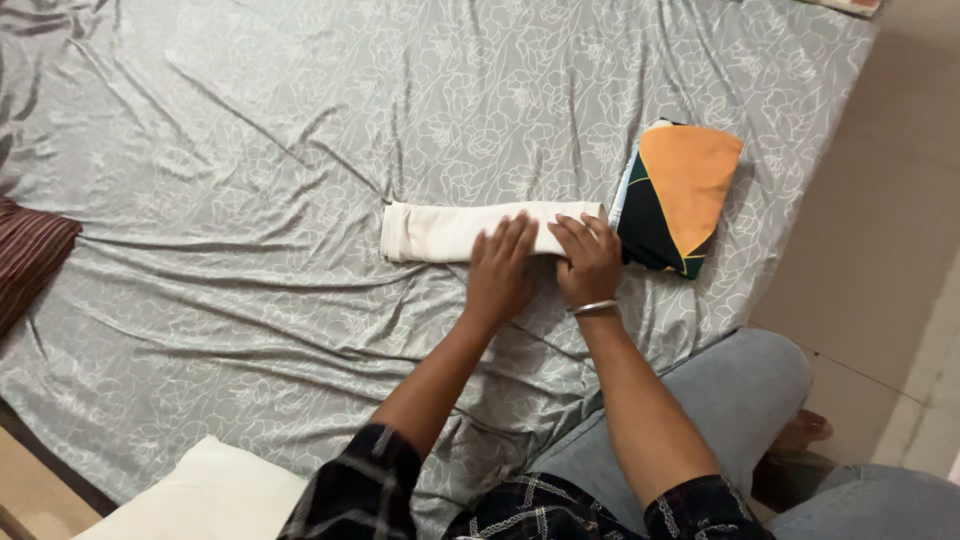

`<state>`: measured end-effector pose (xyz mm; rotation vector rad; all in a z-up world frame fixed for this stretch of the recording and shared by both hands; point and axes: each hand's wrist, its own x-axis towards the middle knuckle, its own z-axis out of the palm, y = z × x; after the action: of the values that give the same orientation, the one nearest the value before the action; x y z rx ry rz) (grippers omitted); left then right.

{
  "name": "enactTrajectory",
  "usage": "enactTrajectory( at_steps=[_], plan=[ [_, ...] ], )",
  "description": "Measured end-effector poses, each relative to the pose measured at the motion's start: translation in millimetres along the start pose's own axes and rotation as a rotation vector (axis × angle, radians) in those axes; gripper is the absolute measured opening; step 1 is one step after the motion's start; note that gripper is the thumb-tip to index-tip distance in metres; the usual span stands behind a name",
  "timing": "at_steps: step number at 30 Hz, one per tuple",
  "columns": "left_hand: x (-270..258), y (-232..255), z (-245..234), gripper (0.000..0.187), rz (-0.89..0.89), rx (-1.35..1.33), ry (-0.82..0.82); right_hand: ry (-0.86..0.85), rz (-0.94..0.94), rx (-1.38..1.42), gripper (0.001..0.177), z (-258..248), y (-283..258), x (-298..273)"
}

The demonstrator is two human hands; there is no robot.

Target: The person unfolds a white tank top on a bed, smooths it with their hands, and then folds it into a compact rectangular bundle.

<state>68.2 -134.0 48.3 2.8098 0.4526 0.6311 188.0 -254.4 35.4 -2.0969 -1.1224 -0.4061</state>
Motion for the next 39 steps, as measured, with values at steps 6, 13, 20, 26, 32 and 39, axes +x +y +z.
enactTrajectory(
  at_steps=[6, 13, 20, 26, 32, 39],
  plan=[
    [64, -1, 10, 0.040, -0.045, -0.144, 0.030, 0.228, -0.014, 0.346, 0.056, -27, 5, 7],
    [92, -3, -94, 0.015, -0.491, -0.927, 0.213, 0.062, 0.469, 1.323, 0.047, 39, 84, -31],
    [86, -28, -161, 0.047, -0.591, -1.778, 0.595, -0.343, 0.515, 1.541, 0.075, 39, 49, -24],
    [51, -82, -81, 0.053, -0.829, -1.857, 0.677, -0.264, 0.757, 2.408, 0.096, -11, 16, -4],
    [0, -116, -20, 0.054, -1.139, -1.776, 0.632, -0.513, 0.988, 1.877, 0.064, 14, 51, -24],
    [-24, -129, -33, 0.061, -1.206, -1.692, 0.567, -0.325, 0.935, 1.312, 0.028, 66, 70, -48]
  ],
)
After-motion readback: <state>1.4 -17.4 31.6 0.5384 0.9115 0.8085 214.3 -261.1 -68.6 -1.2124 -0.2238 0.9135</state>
